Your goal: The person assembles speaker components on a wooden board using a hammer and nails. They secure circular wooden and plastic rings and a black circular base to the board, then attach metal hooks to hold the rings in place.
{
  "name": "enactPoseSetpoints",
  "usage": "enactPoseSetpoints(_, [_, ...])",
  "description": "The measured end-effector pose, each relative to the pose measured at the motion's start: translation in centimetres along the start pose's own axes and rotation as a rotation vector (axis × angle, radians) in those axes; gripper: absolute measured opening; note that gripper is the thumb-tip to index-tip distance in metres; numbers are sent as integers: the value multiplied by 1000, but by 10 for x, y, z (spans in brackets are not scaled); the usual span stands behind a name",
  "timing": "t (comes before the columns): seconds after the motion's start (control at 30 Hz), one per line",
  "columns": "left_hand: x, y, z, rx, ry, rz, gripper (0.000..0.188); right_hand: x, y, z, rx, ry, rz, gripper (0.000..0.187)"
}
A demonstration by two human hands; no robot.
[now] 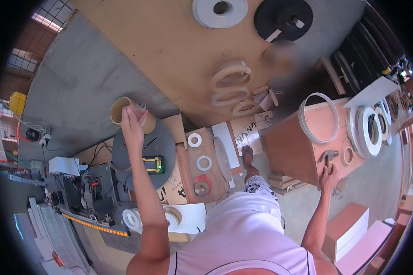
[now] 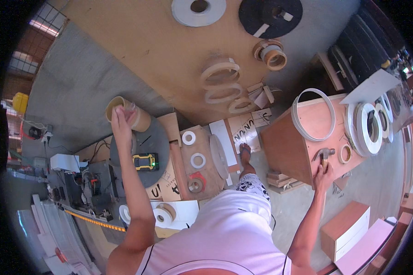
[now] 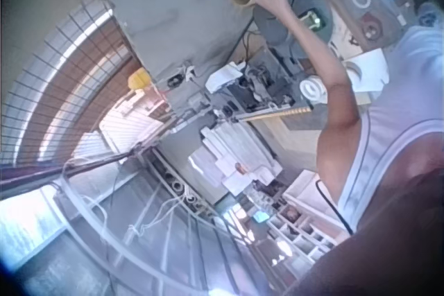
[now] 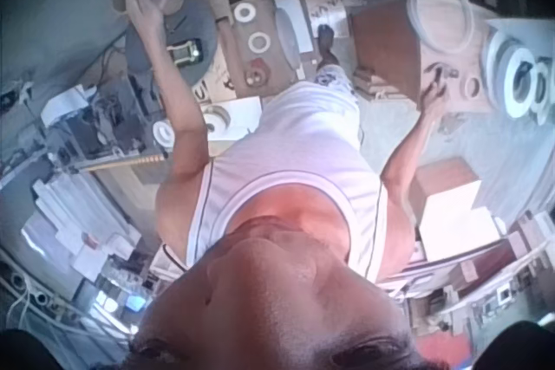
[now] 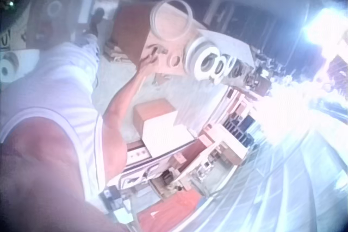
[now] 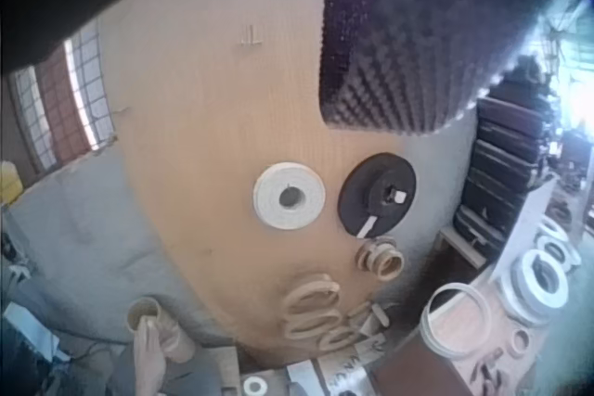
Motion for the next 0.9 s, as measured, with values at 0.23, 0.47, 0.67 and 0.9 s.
enactPoseSetpoints(0.23, [-26, 98, 21, -187, -123, 6, 39, -3, 0, 2, 78, -28, -21, 41])
enactPoseSetpoints(0.47, [-58, 124, 29, -255, -138, -92, 36, -15, -2, -15, 25, -63, 7, 48])
enactPoseSetpoints(0.67, [-65, 121, 31, -270, -131, -190, 37, -16, -4, -17, -28, -70, 35, 49])
enactPoseSetpoints(0.9, [-61, 114, 39, -288, -249, -396, 35, -22, -4, -21, -38, -2, -9, 45])
Point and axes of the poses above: each hand's wrist, its own y-axis towards the middle knuckle, its own x-axis out of the back of the hand, z = x × y, the point moved 8 cm from there along y, towards the middle knuckle, and after that the axes turned 4 degrees about -y, right-handed, at the moved point
